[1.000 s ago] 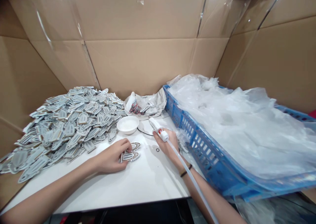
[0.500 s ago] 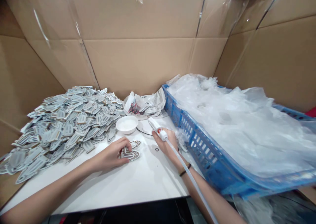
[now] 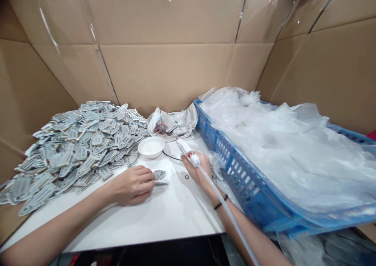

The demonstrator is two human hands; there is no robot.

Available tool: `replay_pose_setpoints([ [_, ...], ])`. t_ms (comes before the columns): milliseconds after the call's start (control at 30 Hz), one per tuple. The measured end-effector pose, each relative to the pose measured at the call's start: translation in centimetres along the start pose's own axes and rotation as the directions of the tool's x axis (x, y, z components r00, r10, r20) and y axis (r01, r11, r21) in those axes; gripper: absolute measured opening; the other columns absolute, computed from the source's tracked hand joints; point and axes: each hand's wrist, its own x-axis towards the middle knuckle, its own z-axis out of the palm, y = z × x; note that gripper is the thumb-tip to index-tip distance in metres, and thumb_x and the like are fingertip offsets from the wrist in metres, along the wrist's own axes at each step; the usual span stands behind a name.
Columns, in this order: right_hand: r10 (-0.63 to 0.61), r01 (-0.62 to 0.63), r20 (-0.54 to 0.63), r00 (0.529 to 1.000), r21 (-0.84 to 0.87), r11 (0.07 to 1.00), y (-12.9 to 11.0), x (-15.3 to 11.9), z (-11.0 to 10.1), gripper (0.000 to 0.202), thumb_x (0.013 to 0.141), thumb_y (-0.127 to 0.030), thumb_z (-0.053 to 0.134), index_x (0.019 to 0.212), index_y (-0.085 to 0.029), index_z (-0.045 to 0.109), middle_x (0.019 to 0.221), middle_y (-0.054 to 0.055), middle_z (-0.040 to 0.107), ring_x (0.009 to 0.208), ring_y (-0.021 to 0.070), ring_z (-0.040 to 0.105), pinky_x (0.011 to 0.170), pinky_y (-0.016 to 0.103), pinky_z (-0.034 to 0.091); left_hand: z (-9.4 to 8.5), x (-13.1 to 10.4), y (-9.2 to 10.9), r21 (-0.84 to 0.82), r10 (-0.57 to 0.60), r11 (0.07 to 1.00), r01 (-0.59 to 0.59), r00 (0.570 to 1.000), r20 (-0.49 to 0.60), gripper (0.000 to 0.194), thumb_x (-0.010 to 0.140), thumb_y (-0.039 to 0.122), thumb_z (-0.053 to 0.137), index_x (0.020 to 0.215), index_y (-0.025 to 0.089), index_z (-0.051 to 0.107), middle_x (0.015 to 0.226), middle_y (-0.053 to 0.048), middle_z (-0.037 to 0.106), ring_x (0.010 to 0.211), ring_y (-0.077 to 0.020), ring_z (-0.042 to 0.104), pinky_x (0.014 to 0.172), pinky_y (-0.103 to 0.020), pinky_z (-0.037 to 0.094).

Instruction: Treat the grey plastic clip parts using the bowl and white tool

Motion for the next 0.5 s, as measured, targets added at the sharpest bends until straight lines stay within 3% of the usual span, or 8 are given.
replay_pose_setpoints([
  [133,-0.017,0.017,-0.016,1.000,0.002,1.000,-0.3,-0.2,-0.1,0.044,0.084,-0.053,0.056,0.057,-0.023,0.040,0.052,-0.003,0.045,0.048,0.0120,0.038,0.048,0.027,0.026,0.1,0.0,0.6,-0.035,0.013,0.999,-0.014,0.999,-0.047,0.020,0.094,0.034,0.048,0.082,0.021,0.056,0.084,-0.009,0.066,0.084,-0.0239,0.060,0.074,-0.038,0.044],
  [200,-0.026,0.026,-0.025,0.999,0.006,1.000,-0.3,-0.3,-0.1,0.044,0.085,-0.053,0.056,0.058,-0.022,0.041,0.053,-0.003,0.046,0.048,0.0119,0.039,0.049,0.027,0.027,0.4,0.1,0.9,-0.040,-0.110,0.993,0.107,0.991,-0.080,0.024,0.095,0.039,0.047,0.083,0.020,0.056,0.083,-0.009,0.065,0.084,-0.0243,0.060,0.073,-0.038,0.044],
  [300,0.017,-0.016,-0.021,1.000,0.026,1.000,-0.1,-0.2,0.1,0.043,0.083,-0.053,0.058,0.057,-0.022,0.044,0.051,-0.003,0.048,0.050,0.0129,0.043,0.049,0.026,0.029,1.0,0.4,1.0,-0.120,-0.355,0.931,0.344,0.930,-0.090,0.030,0.090,0.047,0.057,0.099,0.018,0.057,0.101,-0.012,0.066,0.097,-0.0281,0.059,0.081,-0.041,0.045],
  [400,0.069,-0.068,-0.007,0.998,0.045,0.997,0.3,0.0,0.4,0.044,0.081,-0.054,0.059,0.055,-0.022,0.045,0.049,-0.002,0.049,0.049,0.0143,0.046,0.047,0.027,0.030,1.4,0.6,0.9,-0.278,-0.454,0.858,0.433,0.891,-0.013,0.044,0.084,0.046,0.066,0.115,0.017,0.054,0.119,-0.013,0.062,0.110,-0.0297,0.056,0.091,-0.043,0.046],
  [500,0.069,-0.068,-0.016,0.997,0.041,0.997,0.9,0.2,0.6,0.043,0.082,-0.055,0.058,0.056,-0.021,0.051,0.048,-0.001,0.050,0.046,0.0142,0.046,0.046,0.027,0.030,1.7,0.6,0.6,-0.362,-0.508,0.800,0.479,0.861,0.016,0.035,0.083,0.037,0.066,0.110,0.019,0.055,0.117,-0.011,0.061,0.108,-0.0277,0.057,0.092,-0.041,0.046],
])
